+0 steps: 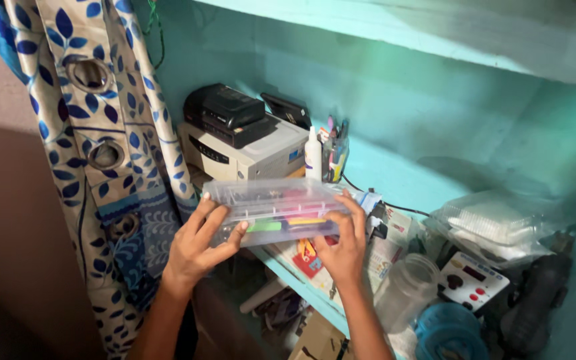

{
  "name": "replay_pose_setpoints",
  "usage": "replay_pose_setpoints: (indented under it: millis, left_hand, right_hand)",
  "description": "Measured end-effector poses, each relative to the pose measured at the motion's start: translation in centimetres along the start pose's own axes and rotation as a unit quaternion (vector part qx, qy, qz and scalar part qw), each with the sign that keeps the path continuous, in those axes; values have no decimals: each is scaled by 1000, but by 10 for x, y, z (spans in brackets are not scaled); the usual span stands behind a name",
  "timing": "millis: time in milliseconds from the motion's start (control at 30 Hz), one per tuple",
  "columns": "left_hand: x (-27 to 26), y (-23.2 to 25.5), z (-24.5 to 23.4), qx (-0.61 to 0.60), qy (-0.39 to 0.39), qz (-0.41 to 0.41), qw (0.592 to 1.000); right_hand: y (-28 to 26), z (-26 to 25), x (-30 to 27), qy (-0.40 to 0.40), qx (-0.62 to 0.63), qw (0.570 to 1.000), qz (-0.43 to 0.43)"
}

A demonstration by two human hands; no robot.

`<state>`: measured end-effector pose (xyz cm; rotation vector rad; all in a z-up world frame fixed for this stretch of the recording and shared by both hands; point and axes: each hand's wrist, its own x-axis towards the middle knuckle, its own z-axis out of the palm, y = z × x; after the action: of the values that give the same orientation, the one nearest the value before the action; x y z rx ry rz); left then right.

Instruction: The person retrieves a plastic storage box from a shelf, places it on a bed, and sorts through small items including metal balls and clips. They move items between the box and the shelf, handling them one at a time, and eventually close the box and return it to the shelf.

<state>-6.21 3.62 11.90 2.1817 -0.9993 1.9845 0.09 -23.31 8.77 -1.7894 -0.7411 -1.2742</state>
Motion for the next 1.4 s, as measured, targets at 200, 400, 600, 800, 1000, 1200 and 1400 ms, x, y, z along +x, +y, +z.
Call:
replay_pose_setpoints:
  millis: [200, 400, 600, 800, 1000, 1200, 1400]
  left_hand:
    - [33, -45, 20, 60, 56, 50, 995]
    - [53, -119, 59, 95, 50, 78, 991]
    - [53, -189, 104, 120, 23, 85, 989]
    - [28, -232, 156, 114, 23, 56, 992]
    - [0, -257, 184, 88, -10, 55, 995]
    - [-6, -263, 198, 66, -43, 37, 996]
    - [-12, -263, 194, 63, -79, -5, 995]
  right_hand:
    - [1, 43, 72, 52, -20, 998, 4]
    - [39, 121, 143, 81, 24, 996, 1]
    - [88, 196, 192, 1, 54, 990, 128]
    - [133, 250, 203, 6, 32, 999, -27]
    - [164, 285, 204, -40, 73, 995, 52]
    - [179, 299, 203, -34, 37, 998, 25]
    - [167, 286, 197, -99, 31, 993, 51]
